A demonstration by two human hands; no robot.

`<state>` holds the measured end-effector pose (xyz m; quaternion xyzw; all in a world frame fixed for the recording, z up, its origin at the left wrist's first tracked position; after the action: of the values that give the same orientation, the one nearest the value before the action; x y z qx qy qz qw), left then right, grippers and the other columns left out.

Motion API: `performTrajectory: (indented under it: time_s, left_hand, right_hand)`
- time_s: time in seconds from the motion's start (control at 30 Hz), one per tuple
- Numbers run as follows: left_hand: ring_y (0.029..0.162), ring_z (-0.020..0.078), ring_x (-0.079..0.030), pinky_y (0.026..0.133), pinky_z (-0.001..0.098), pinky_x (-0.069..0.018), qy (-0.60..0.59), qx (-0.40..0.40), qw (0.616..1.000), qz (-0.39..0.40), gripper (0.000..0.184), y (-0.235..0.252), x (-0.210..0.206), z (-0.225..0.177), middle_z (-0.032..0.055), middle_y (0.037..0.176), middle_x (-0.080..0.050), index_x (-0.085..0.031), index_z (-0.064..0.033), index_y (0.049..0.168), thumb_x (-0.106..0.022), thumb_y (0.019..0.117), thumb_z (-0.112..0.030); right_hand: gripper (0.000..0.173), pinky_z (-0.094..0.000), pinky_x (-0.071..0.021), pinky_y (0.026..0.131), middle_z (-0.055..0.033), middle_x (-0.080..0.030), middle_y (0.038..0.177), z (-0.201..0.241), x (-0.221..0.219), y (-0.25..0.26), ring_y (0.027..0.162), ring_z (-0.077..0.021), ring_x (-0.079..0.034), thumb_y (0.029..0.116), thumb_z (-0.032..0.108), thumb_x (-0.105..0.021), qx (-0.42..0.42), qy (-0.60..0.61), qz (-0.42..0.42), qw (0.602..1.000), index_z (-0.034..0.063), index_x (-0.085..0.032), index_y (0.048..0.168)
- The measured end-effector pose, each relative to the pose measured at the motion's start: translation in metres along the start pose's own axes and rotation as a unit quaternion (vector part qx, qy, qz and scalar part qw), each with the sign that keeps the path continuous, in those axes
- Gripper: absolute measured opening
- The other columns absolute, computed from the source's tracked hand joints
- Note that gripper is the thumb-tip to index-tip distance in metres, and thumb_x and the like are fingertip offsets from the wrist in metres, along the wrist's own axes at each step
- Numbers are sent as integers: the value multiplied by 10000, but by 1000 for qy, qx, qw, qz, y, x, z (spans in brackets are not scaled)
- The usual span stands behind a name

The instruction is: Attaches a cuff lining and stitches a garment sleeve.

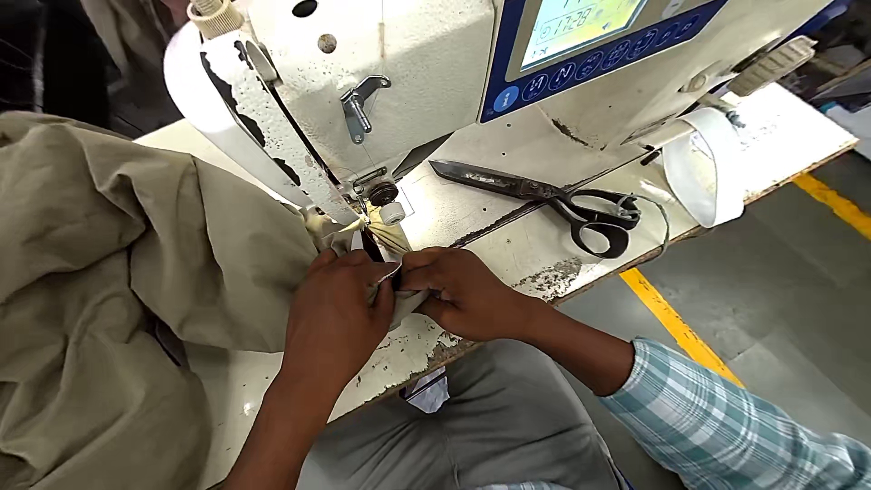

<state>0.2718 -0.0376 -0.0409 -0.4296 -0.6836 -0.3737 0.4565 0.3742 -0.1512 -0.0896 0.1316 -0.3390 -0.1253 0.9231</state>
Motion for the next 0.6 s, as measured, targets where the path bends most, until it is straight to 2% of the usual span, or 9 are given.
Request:
performTrajectory:
  time_s: [0.13, 0.23, 0.33, 0.43, 0.5, 0.57, 0.6]
  left_hand:
    - [847, 179, -590, 706, 388, -479, -2, -2, 999, 37, 228, 1, -4, 0, -65, 860, -665, -817, -215, 1054, -617, 948, -247]
    - [876, 185, -564, 740, 394, -460, -14, -17, 998, 67, 287, 0, -4, -1, -55, 889, -643, -800, -195, 1091, -540, 983, -251]
    - [884, 180, -551, 753, 398, -454, -18, -24, 996, 82, 365, -1, -3, 0, -58, 900, -629, -789, -200, 1128, -460, 980, -250]
    - [864, 189, -545, 740, 412, -447, -18, -33, 997, 67, 378, -3, -3, -1, -48, 866, -606, -786, -189, 1100, -441, 951, -234]
    - [865, 209, -548, 733, 420, -446, -5, -43, 997, 56, 348, -4, -4, -3, -34, 867, -611, -780, -175, 1030, -446, 953, -240]
    - [898, 236, -533, 768, 448, -402, 26, -56, 997, 44, 322, -6, -4, -8, -25, 867, -610, -765, -179, 951, -451, 953, -251]
    - [937, 257, -519, 791, 468, -367, 42, -67, 996, 36, 295, -6, -5, -12, -18, 886, -616, -751, -182, 905, -462, 934, -238]
  right_hand:
    - [106, -307, -524, 721, 33, -643, 893, -3, 0, 0, 860, -92, -614, 875, 94, -678, -5, 11, 6, 1000, 125, -779, 873]
    - [100, -322, -529, 752, 15, -659, 922, -7, 3, 1, 895, -102, -623, 905, 90, -685, -10, 62, 13, 998, 103, -783, 895]
    - [85, -316, -522, 756, 15, -645, 925, -4, 5, 3, 899, -104, -613, 911, 100, -690, -16, 58, 37, 998, 104, -773, 895]
    - [178, -310, -558, 777, 15, -662, 1048, 14, 22, -3, 934, -100, -629, 908, 126, -681, -48, 25, 46, 997, 113, -751, 1071]
    - [236, -279, -580, 684, 16, -635, 1078, 27, 38, -8, 877, -80, -641, 911, 212, -697, -110, 29, -38, 993, 134, -694, 1134]
    - [278, -249, -544, 570, 37, -620, 996, 30, 43, -9, 748, -53, -621, 953, 403, -669, -177, -28, -117, 977, 162, -667, 1092]
    - [337, -270, -532, 543, 33, -627, 928, 29, 41, -7, 691, -65, -616, 964, 470, -655, -201, -65, -118, 970, 155, -669, 1083]
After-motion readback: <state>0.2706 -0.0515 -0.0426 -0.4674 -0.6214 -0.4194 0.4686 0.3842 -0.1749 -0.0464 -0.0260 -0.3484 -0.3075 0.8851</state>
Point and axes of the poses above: each hand's wrist, its own y-axis towards the middle knuckle, its own x-axis out of the back of the hand, z = x × y, the point moved 5 cm from there along y, towards the middle knuckle
